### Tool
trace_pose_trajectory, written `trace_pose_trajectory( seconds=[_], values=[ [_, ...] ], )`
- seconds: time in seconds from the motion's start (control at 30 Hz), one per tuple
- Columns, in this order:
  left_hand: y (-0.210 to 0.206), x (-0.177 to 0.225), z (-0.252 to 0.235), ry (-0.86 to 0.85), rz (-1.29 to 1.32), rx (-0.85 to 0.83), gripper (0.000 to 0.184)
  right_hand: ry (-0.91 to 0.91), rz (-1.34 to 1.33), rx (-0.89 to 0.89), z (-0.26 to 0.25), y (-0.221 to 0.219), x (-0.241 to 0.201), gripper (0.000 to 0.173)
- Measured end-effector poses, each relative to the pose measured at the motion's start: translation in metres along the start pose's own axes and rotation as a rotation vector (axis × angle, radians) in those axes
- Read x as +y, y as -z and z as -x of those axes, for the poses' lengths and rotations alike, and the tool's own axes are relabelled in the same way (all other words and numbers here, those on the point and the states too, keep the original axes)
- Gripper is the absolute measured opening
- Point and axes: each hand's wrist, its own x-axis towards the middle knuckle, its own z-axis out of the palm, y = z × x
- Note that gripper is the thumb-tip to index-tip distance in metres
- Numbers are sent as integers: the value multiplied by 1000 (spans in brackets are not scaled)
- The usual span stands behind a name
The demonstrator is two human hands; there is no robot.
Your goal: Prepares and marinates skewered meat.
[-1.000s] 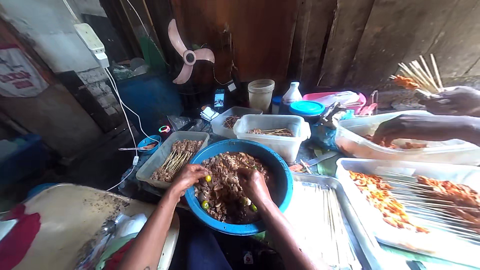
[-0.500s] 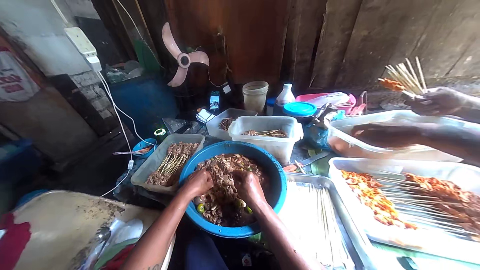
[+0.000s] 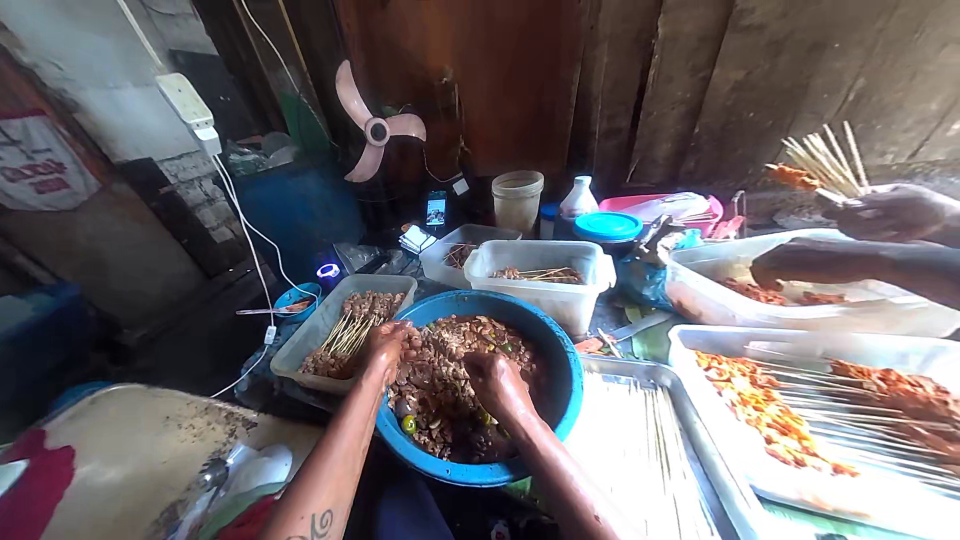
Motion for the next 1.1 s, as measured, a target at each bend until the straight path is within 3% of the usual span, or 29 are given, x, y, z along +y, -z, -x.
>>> trace_pose_trajectory(
  seconds=[0.1, 0.27, 0.8, 0.9, 1.0, 1.1],
  values=[
    [-1, 0, -1, 19, 84, -36, 23, 5, -7, 0, 1, 0, 0, 24],
    [-5, -4, 0, -62, -10, -36, 26, 20, 4, -16, 0, -2, -2, 24],
    [-29, 3, 35, -481, -637, -41, 23, 74, -96, 81, -4, -6, 2, 21],
    [-31, 4, 36, -512, -529, -89, 25, 82, -181, 172, -4, -9, 3, 21],
    [-34, -4, 27, -416, -175, -135, 32, 89, -323, 236, -10, -10, 6, 18],
    [-31, -10, 33, -314, -242, -197, 32, 75, -357, 294, -10, -9, 10, 18]
  ],
)
